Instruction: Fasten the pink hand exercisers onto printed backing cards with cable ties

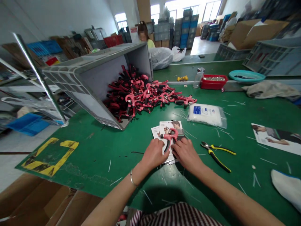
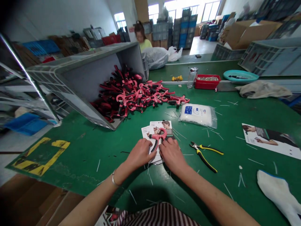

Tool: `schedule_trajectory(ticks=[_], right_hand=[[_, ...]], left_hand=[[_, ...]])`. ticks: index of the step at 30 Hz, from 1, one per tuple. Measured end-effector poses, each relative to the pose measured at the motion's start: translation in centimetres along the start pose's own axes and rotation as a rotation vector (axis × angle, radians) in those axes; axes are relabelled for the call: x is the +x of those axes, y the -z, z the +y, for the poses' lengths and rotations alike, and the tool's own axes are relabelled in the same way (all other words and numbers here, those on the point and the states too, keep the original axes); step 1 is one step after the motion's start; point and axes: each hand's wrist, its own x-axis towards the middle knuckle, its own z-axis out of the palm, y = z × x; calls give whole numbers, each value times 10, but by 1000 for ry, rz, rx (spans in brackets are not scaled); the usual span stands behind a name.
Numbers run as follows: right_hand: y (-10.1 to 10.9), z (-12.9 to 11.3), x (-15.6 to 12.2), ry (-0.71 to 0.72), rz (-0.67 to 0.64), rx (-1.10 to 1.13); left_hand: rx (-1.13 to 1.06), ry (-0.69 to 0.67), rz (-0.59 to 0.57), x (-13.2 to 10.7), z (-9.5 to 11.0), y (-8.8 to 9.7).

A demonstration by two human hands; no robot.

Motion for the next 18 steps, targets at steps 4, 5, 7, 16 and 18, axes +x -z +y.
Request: schedule_trajectory(ticks=[4, 5, 7, 16, 18], right_hand=[[-4, -9, 18, -12, -3, -86], [-3, -10, 22, -23, 7, -79], [1, -10, 26, -22, 31, -51], [6, -2, 16, 17, 11, 290], [3, 0, 16, 6, 44, 414]], left_hand=[[-70, 44, -30, 4, 1, 1], [-88, 48, -21, 3, 0, 2], [-137, 64, -15, -1, -4, 6], [-339, 48, 27, -2, -20, 13], [-396, 48, 68, 1, -12, 9]])
